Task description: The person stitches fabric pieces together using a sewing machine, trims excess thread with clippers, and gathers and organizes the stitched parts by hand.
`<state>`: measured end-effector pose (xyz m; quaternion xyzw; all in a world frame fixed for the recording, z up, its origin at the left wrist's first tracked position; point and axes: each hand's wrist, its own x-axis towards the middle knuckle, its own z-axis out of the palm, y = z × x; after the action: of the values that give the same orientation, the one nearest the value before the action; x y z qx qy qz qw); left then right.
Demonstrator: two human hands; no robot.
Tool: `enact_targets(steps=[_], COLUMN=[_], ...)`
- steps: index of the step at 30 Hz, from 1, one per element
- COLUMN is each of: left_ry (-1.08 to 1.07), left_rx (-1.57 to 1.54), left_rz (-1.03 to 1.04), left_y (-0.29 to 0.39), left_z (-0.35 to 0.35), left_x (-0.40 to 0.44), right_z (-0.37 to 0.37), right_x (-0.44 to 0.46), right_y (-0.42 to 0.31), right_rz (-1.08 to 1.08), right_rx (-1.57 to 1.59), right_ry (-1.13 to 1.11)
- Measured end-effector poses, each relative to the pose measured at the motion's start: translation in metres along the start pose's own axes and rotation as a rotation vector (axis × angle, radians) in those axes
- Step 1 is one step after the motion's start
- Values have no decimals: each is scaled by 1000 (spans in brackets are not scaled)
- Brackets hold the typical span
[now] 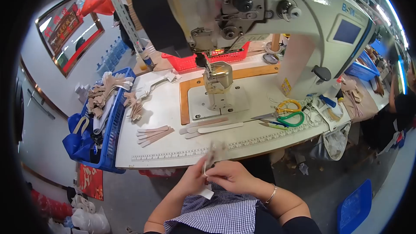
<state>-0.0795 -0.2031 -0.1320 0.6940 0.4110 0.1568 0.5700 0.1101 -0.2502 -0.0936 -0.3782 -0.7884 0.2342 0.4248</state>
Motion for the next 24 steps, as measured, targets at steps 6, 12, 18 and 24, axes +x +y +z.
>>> enact_targets(steps=[6, 12, 18, 24], left_ry=[-334, -28, -14, -384], left_rx=[-355, -1116, 328, -938], left_rz=[246, 34, 235, 377], left_y=[-11, 2, 8, 16], left_z=[-17, -20, 3, -29], left_x=[-23, -2, 1, -11], right_z=[-71, -20, -55, -82], right_x=[8, -13, 5, -15], right_y=[54, 7, 1, 71], right_rz=[545, 26, 235, 305], right_rx=[1517, 219, 1089, 1343], right_ry=[738, -517, 282, 801])
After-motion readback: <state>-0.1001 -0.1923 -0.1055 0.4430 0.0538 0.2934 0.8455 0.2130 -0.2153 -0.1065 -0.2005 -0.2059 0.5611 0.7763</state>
